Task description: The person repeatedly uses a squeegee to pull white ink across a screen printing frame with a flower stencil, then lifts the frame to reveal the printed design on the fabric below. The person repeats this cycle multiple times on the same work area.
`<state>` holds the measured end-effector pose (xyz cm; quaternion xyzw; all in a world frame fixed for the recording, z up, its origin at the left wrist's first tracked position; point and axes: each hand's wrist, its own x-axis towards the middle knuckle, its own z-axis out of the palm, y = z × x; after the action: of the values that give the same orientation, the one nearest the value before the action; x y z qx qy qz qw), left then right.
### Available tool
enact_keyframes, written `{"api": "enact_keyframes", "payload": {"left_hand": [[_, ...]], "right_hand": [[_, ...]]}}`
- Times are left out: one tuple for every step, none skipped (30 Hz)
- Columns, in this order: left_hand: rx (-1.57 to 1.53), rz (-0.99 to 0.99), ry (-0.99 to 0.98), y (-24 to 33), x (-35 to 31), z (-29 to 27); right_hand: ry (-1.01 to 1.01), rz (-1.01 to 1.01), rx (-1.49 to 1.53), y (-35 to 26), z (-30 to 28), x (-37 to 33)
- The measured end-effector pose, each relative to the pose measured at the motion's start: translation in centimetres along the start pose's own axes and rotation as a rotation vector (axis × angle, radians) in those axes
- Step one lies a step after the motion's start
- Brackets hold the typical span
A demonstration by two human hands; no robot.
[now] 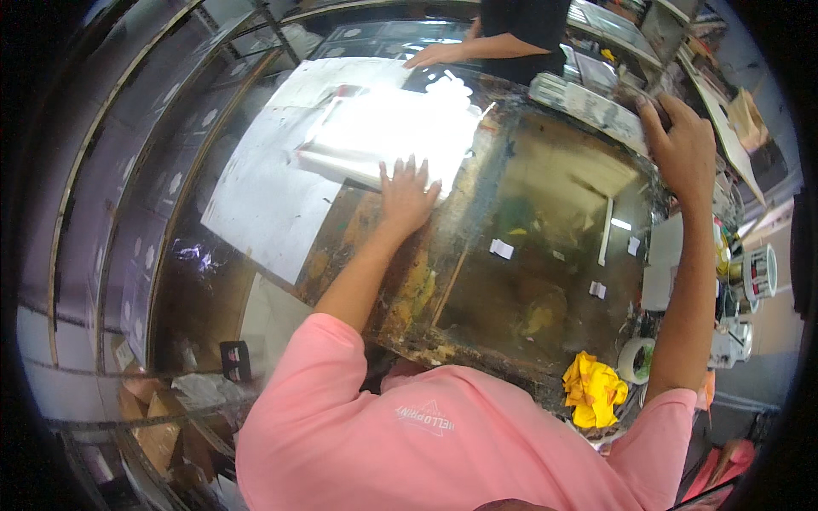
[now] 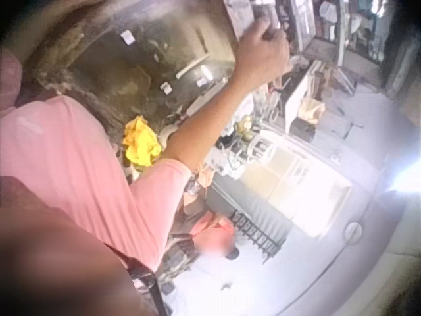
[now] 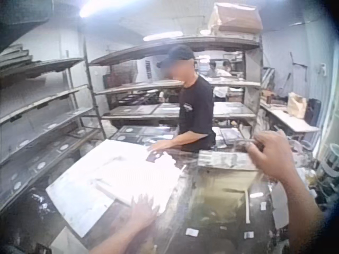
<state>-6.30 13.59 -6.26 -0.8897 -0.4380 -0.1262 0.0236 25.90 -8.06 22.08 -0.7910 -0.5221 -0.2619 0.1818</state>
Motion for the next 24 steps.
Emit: {"api": "enact_keyframes", "payload": {"left_hand": [[0.029, -0.007, -0.025, 0.0, -0.1, -0.3], [0.003, -0.011, -0.016, -0.3, -0.1, -0.2], [-0.025, -0.014, -0.008, -0.8, 0.0, 0.2], [-0.053, -0.016, 0.0, -1.3, 0.1, 0.4], [-0.027, 0.007, -0.043, -1.8, 0.5, -0.1], [-0.001, 0.045, -0.086, -2.4, 1.2, -1.4], [0.024, 0.084, -0.128, -2.8, 1.8, -2.6], [-0.047, 0.097, -0.101, -2.2, 2.4, -4.3], [-0.118, 0.106, -0.084, -1.5, 2.7, -6.5], [-0.195, 0.123, -0.066, -0.1, 3.1, -7.9], [-0.217, 0.147, -0.123, 1.9, 3.0, -8.6], [-0.241, 0.181, -0.179, 4.3, 2.8, -8.9], [-0.257, 0.205, -0.236, 6.3, 2.1, -8.8], [-0.328, 0.241, -0.216, 8.1, 1.4, -7.8], [-0.34, 0.311, -0.203, 10.3, 0.7, -6.4], [-0.362, 0.397, -0.19, 13.2, 0.1, -5.1], [-0.381, 0.46, -0.184, 15.5, -0.9, -3.8], [-0.448, 0.436, -0.311, 17.5, -2.1, -3.1], [-0.397, 0.514, -0.3, 19.4, -3.2, -2.4], [-0.345, 0.597, -0.281, 21.1, -4.3, -1.9], [-0.292, 0.659, -0.26, 22.3, -5.1, -1.0], [-0.304, 0.659, -0.301, 23.2, -5.7, 0.0], [-0.33, 0.715, -0.251, 25.0, -6.0, 0.3], [-0.357, 0.764, -0.2, 26.6, -6.3, 0.5]], "right_hand": [[-0.011, -0.006, -0.001, -0.1, 0.0, 0.0], [-0.024, -0.011, -0.005, 0.0, 0.0, -0.2], [-0.038, -0.015, -0.009, -0.2, 0.0, -0.5], [-0.046, -0.022, 0.021, -0.6, -0.1, -0.6], [-0.027, -0.036, 0.036, -0.7, 0.1, -0.7], [-0.006, -0.037, 0.045, -0.6, 0.0, -1.0], [0.014, -0.038, 0.051, -0.5, 0.0, -1.4], [0.063, -0.05, 0.023, 0.1, 0.6, -1.3], [0.056, -0.07, 0.004, 0.6, 0.9, -0.7], [0.05, -0.083, -0.025, 1.0, 0.9, -0.1], [0.105, -0.093, -0.008, 1.7, 1.4, 0.4], [0.162, -0.099, 0.0, 2.4, 1.9, 0.6], [0.175, -0.087, 0.003, 2.1, 2.0, 0.7], [0.123, -0.081, -0.025, 1.3, 1.3, 0.8], [-0.003, -0.069, 0.008, 0.9, 0.5, 1.0], [0.189, -0.125, -0.008, 2.2, 2.0, 0.9], [0.154, -0.09, 0.05, 0.3, 0.1, 1.2], [0.076, -0.031, 0.134, 0.0, -0.2, 1.6], [0.07, -0.014, 0.154, 0.1, -0.1, 1.8], [0.116, -0.078, 0.1, 0.9, 0.4, 1.8], [0.148, -0.102, 0.108, 0.8, 1.0, 1.6], [0.181, -0.129, 0.119, 0.5, 1.5, 1.2], [0.218, -0.139, 0.094, 1.0, 0.7, 0.5], [0.168, -0.113, 0.104, 1.4, -0.6, 0.0]]}}
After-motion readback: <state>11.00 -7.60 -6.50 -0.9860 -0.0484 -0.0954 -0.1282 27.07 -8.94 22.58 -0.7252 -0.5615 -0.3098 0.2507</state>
